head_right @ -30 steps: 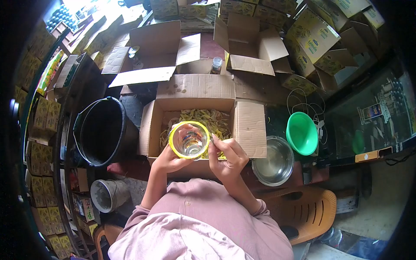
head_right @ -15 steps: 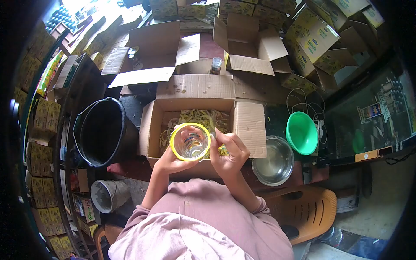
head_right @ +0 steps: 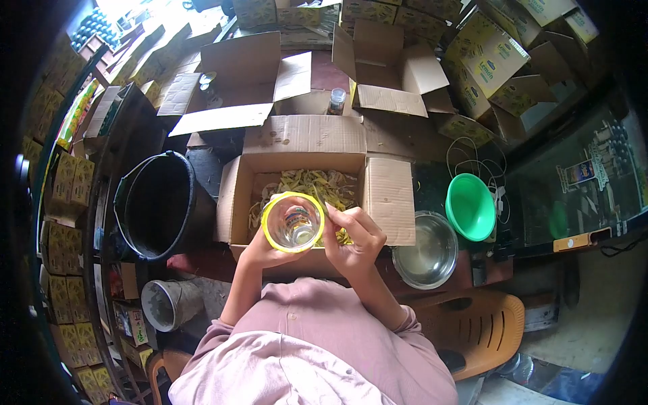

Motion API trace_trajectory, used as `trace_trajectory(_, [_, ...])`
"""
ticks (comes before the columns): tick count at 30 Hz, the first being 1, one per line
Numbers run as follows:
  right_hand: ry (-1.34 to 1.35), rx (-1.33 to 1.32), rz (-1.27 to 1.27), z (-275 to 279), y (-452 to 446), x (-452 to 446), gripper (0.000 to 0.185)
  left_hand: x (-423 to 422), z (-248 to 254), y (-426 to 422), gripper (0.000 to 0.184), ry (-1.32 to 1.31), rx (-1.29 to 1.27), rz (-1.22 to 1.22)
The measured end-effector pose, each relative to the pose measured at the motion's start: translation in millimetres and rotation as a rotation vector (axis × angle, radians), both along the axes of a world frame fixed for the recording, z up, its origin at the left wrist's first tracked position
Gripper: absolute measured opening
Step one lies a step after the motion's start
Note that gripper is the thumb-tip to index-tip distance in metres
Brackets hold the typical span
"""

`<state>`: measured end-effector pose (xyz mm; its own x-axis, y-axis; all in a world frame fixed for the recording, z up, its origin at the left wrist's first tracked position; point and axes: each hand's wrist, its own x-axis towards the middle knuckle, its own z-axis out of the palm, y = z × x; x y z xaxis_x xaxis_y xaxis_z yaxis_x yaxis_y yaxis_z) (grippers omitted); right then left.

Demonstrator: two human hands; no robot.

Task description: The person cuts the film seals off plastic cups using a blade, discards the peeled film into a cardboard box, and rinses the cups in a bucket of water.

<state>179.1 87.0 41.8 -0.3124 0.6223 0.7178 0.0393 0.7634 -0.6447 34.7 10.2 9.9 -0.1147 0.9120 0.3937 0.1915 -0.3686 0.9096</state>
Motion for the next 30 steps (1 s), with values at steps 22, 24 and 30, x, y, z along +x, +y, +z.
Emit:
trace_trajectory(22, [-0.067,-0.038,0.027,3.4,3.5,-2.4,0.025,-4.4,-6.6,4.9,0.075,-0.143,-0.028,-0.147])
trace_trajectory(24, [-0.056,0.005,-0.010,0.0,3.3,-4.4,0.024,-1.3,-6.3,6.8,0.087,-0.207,-0.012,-0.089])
trace_trajectory(30, [-0.034,-0.026,-0.096,6.0,0.9,-6.5,0.021,-0.5,-10.8,10.2,0.068,-0.455,0.018,-0.020])
